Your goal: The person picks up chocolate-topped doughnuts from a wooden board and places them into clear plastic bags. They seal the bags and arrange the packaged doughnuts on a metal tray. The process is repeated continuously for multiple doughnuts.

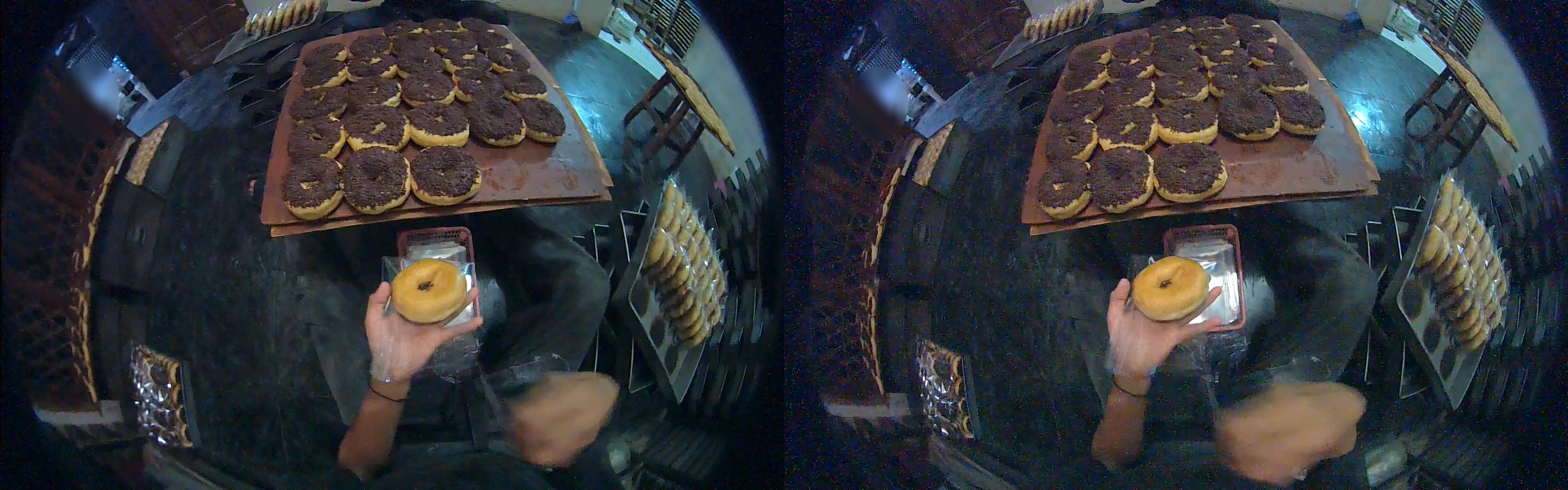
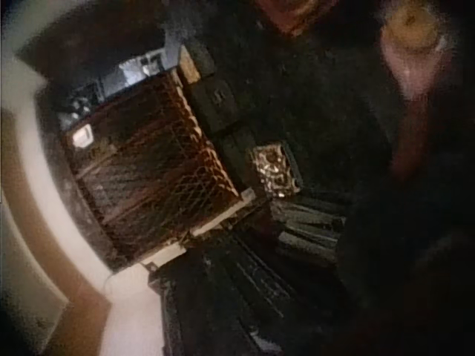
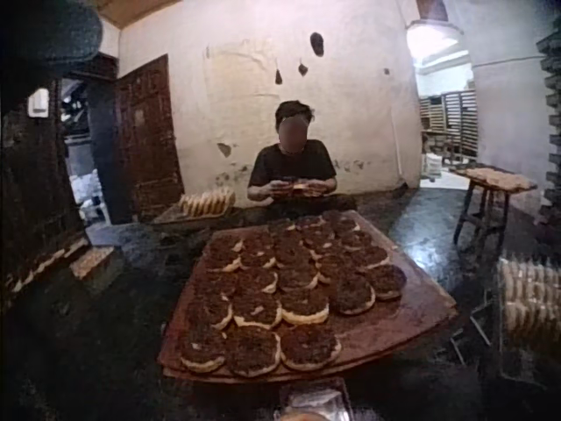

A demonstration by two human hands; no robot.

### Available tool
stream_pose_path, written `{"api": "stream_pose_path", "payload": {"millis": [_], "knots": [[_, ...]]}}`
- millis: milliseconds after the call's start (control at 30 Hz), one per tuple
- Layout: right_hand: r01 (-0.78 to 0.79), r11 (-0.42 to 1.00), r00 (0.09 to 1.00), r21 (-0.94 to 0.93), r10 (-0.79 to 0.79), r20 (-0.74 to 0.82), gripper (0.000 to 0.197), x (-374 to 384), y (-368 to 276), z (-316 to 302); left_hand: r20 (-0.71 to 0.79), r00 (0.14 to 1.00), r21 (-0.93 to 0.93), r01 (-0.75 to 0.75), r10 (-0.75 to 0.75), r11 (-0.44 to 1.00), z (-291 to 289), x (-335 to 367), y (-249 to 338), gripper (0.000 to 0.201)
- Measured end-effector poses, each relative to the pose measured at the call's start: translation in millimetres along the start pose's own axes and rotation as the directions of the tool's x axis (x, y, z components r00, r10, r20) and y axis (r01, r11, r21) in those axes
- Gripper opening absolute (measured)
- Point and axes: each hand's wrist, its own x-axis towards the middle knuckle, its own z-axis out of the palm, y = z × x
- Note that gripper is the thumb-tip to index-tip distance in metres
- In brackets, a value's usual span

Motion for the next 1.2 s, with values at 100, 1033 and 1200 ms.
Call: {"api": "stream_pose_path", "payload": {"millis": [100,1033,1200], "knots": [[-0.151,0.949,0.980,0.277,0.180,-0.082,0.017,-21,44,-6,0.053,0.998,-0.050,0.033,-0.030,0.998,12,-10,2,0.075],[0.215,0.575,0.273,0.789,0.741,-0.614,0.010,-100,74,31,0.029,0.951,0.979,-0.090,0.309,0.183,-25,31,-88,0.015],[0.088,0.751,0.345,0.654,0.593,-0.727,0.021,-102,84,41,0.146,0.961,0.988,-0.152,0.234,0.008,-18,31,-90,0.017]]}}
